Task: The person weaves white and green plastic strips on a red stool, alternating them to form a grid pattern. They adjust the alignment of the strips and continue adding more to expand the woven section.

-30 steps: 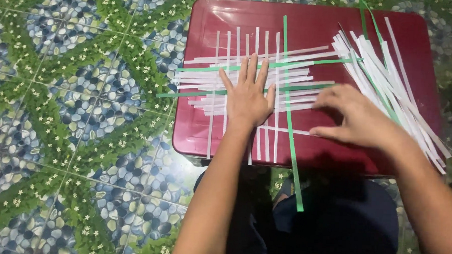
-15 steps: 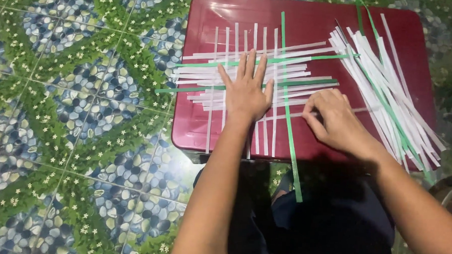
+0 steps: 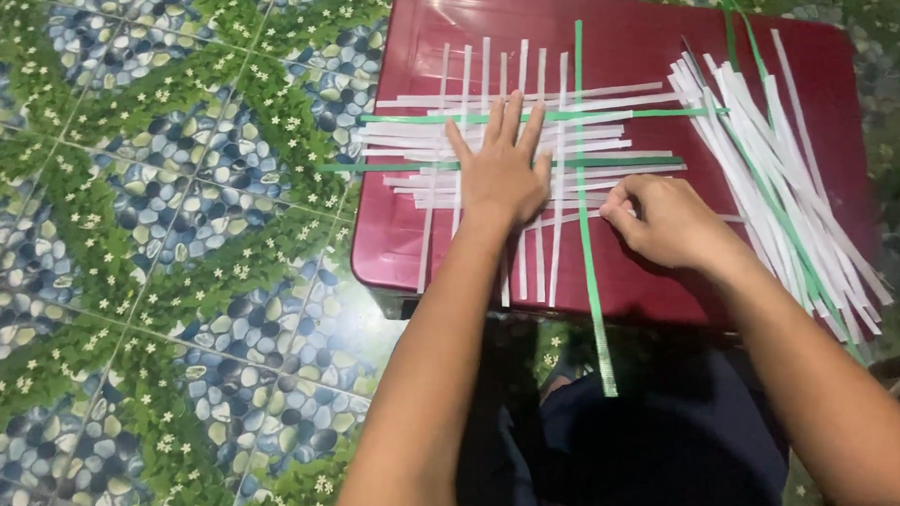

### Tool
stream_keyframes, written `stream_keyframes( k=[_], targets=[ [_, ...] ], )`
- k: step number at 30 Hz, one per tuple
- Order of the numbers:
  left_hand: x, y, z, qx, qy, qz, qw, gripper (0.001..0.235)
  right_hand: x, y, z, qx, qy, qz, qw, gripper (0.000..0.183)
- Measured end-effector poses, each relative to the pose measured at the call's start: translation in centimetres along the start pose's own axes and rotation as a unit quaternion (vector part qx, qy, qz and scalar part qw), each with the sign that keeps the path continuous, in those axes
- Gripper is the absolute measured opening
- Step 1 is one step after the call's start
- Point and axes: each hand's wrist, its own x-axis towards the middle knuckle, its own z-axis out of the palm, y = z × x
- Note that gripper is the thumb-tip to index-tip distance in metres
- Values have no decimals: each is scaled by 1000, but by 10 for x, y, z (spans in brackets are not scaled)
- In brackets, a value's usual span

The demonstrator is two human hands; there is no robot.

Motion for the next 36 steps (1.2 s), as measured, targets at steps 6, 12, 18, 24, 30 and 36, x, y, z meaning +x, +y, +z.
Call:
stream_keyframes(
  k=[6, 12, 18, 24, 30, 36],
  targets=[
    [55, -22, 26, -71, -69, 18, 995, 49, -2, -21, -4, 7, -14, 49, 999, 18],
    [13, -20, -42, -123, -176, 51, 975, 52, -9, -15, 4, 34, -9, 52, 998, 22],
    [33, -51, -42, -288, -50, 109, 950, 56, -12, -5, 18, 13, 40, -5, 999, 21],
    [-18, -96, -73, -201, 162, 137, 956, 57, -24, -3, 17, 4, 101, -88, 991, 11],
    [-95, -118, -63, -2, 133, 196, 971, 84, -20, -14, 11, -7, 209, -271, 940, 7],
    [-128, -115, -28, 136, 79, 187, 970, 134, 11, -66, 28, 19, 116, -373, 920, 14]
  ],
)
